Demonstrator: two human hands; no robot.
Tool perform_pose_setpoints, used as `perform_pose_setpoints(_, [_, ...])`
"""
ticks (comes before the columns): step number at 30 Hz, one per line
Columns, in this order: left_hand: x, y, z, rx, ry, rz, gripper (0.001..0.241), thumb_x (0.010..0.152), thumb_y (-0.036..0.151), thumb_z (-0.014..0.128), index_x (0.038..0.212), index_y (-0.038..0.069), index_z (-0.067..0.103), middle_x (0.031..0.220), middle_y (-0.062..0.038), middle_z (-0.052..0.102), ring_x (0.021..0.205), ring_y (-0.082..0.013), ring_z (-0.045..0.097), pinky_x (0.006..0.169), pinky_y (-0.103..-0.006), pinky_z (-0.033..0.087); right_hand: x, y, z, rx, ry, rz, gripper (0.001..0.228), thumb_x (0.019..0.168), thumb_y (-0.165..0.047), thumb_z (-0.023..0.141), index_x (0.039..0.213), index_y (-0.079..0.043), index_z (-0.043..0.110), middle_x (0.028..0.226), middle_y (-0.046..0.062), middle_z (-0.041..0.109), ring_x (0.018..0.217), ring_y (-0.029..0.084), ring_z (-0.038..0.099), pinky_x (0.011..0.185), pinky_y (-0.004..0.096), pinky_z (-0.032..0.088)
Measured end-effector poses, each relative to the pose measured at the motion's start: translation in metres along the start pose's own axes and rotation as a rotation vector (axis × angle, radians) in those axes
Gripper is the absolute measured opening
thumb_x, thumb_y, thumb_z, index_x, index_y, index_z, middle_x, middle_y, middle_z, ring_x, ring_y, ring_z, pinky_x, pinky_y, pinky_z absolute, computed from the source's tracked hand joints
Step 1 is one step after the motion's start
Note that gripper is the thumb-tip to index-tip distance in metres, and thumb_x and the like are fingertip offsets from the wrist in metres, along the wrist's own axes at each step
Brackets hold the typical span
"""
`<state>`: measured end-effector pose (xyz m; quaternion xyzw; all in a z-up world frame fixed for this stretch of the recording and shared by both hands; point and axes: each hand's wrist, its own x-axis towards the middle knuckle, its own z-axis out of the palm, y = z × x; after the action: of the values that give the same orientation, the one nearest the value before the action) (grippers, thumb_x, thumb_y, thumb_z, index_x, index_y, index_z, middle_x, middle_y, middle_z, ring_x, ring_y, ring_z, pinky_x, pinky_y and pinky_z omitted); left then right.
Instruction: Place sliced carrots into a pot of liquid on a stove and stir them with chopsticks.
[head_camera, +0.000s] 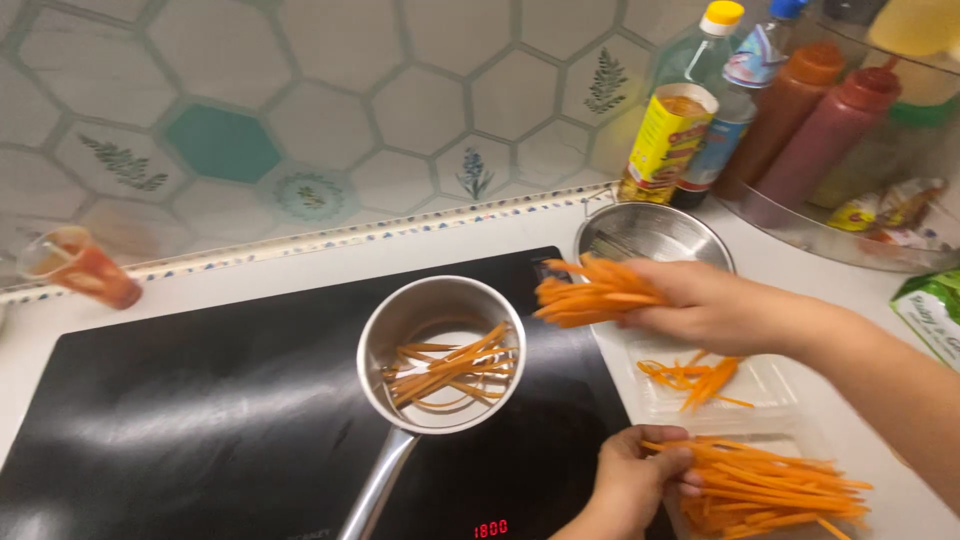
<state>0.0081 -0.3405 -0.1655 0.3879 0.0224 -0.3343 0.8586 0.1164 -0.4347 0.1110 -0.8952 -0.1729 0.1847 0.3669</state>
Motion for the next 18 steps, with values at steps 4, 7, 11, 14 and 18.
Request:
perform_pose_setpoints(4, [-0.007,0.002,-0.002,-0.033,-0.056,0.007,0.026,0.102,0.002,0.071,0.125,-0.005,0.062,0.093,-0.011,0.070,0.073,-0.0175,0.072,0.067,-0.0322,0.063,0.075,-0.072,0.068,-0.451,-0.095,0.005,0.035,0.090,-0.024,0.062,0.125,-0.020,0.060,0.108,0.009,0.074,0.106,0.029,0.069,0.088,0.043,0.053])
perform_pose_setpoints(7, [-0.012,0.008,-0.004,0.023,-0.071,0.037,0.024,0.103,0.000,0.071,0.123,-0.006,0.060,0.095,-0.012,0.071,0.076,-0.0189,0.072,0.069,-0.0332,0.064,0.121,-0.070,0.110,-0.589,-0.226,-0.059,0.043,0.085,-0.018,0.065,0.128,-0.020,0.063,0.116,0.010,0.071,0.112,0.031,0.068,0.095,0.045,0.053])
perform_pose_setpoints(11, [-0.018,0.022,-0.008,0.046,-0.015,-0.003,0.021,0.100,0.001,0.069,0.119,-0.004,0.061,0.091,-0.011,0.072,0.073,-0.0170,0.073,0.066,-0.0309,0.063,0.123,-0.063,0.105,-0.358,-0.064,-0.410,0.073,0.072,-0.021,0.083,0.139,-0.010,0.055,0.131,0.012,0.062,0.118,0.033,0.059,0.095,0.044,0.048])
perform_pose_setpoints(14, [-0.027,0.041,0.001,0.063,0.024,0.014,0.024,0.097,0.002,0.070,0.119,-0.002,0.064,0.090,-0.010,0.071,0.070,-0.0156,0.071,0.064,-0.0287,0.062,0.070,-0.049,0.063,-0.262,0.041,-0.425,0.053,0.080,-0.022,0.080,0.128,-0.007,0.063,0.123,0.010,0.066,0.112,0.027,0.065,0.092,0.039,0.052])
perform_pose_setpoints(18, [-0.026,0.069,0.028,0.100,0.162,0.014,0.025,0.094,0.004,0.069,0.117,-0.002,0.061,0.092,-0.009,0.071,0.072,-0.0160,0.071,0.065,-0.0282,0.062,-0.018,0.018,0.027,-0.066,0.042,-0.022,0.025,0.088,-0.027,0.076,0.106,-0.009,0.074,0.099,0.006,0.077,0.088,0.019,0.076,0.079,0.035,0.061])
